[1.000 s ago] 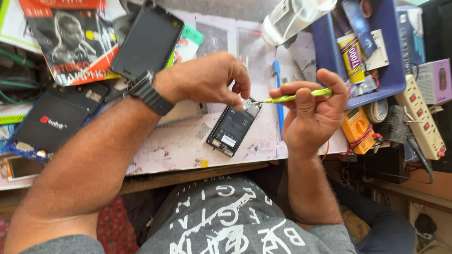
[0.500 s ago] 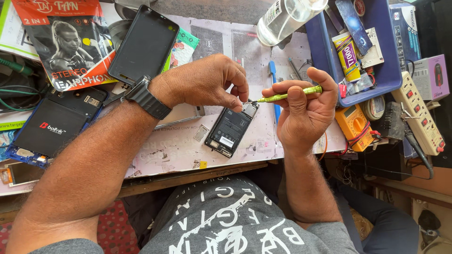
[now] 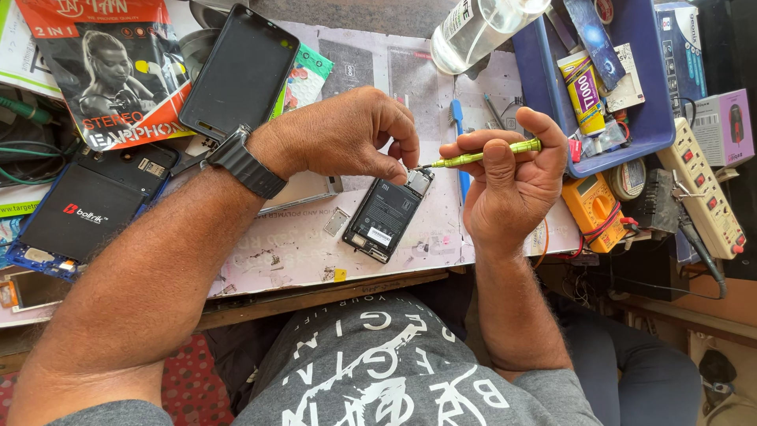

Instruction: The person uses a small screwdriver to loosen and remove screws from the internal frame of a disassembled smartphone. They carefully place the removed screws on the workbench and continue unscrewing additional fasteners from different areas of the phone chassis.

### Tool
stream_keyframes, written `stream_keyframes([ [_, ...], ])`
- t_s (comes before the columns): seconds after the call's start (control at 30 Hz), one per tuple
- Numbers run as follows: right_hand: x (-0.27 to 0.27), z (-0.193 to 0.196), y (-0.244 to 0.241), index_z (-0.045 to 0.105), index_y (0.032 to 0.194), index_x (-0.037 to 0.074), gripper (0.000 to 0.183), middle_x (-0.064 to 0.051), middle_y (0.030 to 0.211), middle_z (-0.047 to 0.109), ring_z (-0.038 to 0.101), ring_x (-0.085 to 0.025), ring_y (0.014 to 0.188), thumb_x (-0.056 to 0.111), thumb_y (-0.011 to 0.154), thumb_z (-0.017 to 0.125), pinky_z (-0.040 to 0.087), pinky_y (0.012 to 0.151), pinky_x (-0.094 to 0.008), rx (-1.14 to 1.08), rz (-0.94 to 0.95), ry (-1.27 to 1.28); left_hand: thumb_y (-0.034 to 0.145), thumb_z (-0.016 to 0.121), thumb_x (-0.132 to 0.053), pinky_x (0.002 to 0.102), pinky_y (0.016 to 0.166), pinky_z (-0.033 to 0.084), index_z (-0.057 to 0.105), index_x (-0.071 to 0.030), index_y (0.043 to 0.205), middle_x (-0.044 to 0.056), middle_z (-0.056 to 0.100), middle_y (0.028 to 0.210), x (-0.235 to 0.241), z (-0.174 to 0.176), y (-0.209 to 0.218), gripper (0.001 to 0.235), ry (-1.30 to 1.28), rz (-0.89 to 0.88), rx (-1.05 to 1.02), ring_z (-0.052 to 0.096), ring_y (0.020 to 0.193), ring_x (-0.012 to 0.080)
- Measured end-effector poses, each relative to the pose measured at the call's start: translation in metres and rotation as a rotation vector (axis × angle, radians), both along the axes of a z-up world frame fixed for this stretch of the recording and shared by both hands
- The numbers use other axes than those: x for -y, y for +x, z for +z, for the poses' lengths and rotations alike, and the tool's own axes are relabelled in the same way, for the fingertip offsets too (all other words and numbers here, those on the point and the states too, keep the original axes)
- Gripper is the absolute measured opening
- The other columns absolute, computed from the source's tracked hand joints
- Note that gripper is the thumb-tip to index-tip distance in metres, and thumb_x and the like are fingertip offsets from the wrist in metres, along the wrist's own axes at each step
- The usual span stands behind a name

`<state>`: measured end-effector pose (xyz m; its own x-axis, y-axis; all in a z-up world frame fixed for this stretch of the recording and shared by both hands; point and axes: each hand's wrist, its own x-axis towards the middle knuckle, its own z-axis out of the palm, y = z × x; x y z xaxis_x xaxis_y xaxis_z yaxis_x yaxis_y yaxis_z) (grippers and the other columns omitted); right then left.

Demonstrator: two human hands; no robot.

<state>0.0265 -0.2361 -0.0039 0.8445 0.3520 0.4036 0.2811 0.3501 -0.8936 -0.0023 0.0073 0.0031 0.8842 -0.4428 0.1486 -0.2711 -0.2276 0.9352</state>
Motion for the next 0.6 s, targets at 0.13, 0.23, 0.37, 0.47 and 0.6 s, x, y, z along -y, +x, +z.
stream_keyframes([
  [0.13,-0.0002,-0.0005,0.0005,0.044,0.141,0.004,0.038,-0.021,0.102,0.073,0.076,-0.031,0.086,0.014,0.113,0.067,0.068,0.077,-0.041,-0.002,0.000,0.005,0.077,0.087,-0.019,0.030,0.059,0.051,0.080,-0.010,0.086,-0.001,0.070,0.077,0.0007,-0.0011,0.0010,0.015,-0.026,-0.014,-0.005,0.058,0.067,0.0114],
  [0.23,-0.0004,-0.0011,0.0010,0.044,0.141,0.004,0.038,-0.020,0.102,0.073,0.076,-0.031,0.086,0.014,0.113,0.067,0.068,0.077,-0.041,-0.005,-0.001,0.011,0.078,0.087,-0.019,0.029,0.058,0.050,0.079,-0.010,0.086,-0.002,0.070,0.077,0.0007,-0.0019,0.0015,0.014,-0.047,-0.021,0.010,0.057,0.067,0.0109],
  [0.37,0.0002,-0.0014,0.0015,0.044,0.141,0.004,0.038,-0.021,0.101,0.073,0.076,-0.032,0.086,0.014,0.113,0.067,0.067,0.076,-0.040,-0.007,-0.005,0.011,0.079,0.086,-0.020,0.029,0.057,0.050,0.079,-0.010,0.085,-0.003,0.069,0.075,0.0006,-0.0031,0.0017,0.013,-0.019,-0.014,-0.006,0.057,0.065,0.0102],
  [0.47,0.0005,0.0001,-0.0002,0.044,0.141,0.004,0.038,-0.021,0.101,0.073,0.076,-0.031,0.085,0.014,0.112,0.068,0.067,0.074,-0.039,-0.010,-0.022,0.003,0.079,0.086,-0.019,0.029,0.057,0.051,0.078,-0.010,0.084,-0.003,0.069,0.075,0.0002,-0.0020,0.0014,0.013,-0.014,-0.004,-0.035,0.057,0.065,0.0094],
  [0.6,-0.0007,0.0040,-0.0011,0.044,0.141,0.004,0.038,-0.020,0.101,0.073,0.076,-0.031,0.084,0.014,0.112,0.067,0.066,0.075,-0.038,-0.009,-0.021,0.010,0.079,0.086,-0.019,0.029,0.059,0.052,0.079,-0.010,0.084,-0.002,0.070,0.076,0.0002,0.0022,0.0010,0.013,-0.018,-0.006,-0.038,0.058,0.066,0.0093],
])
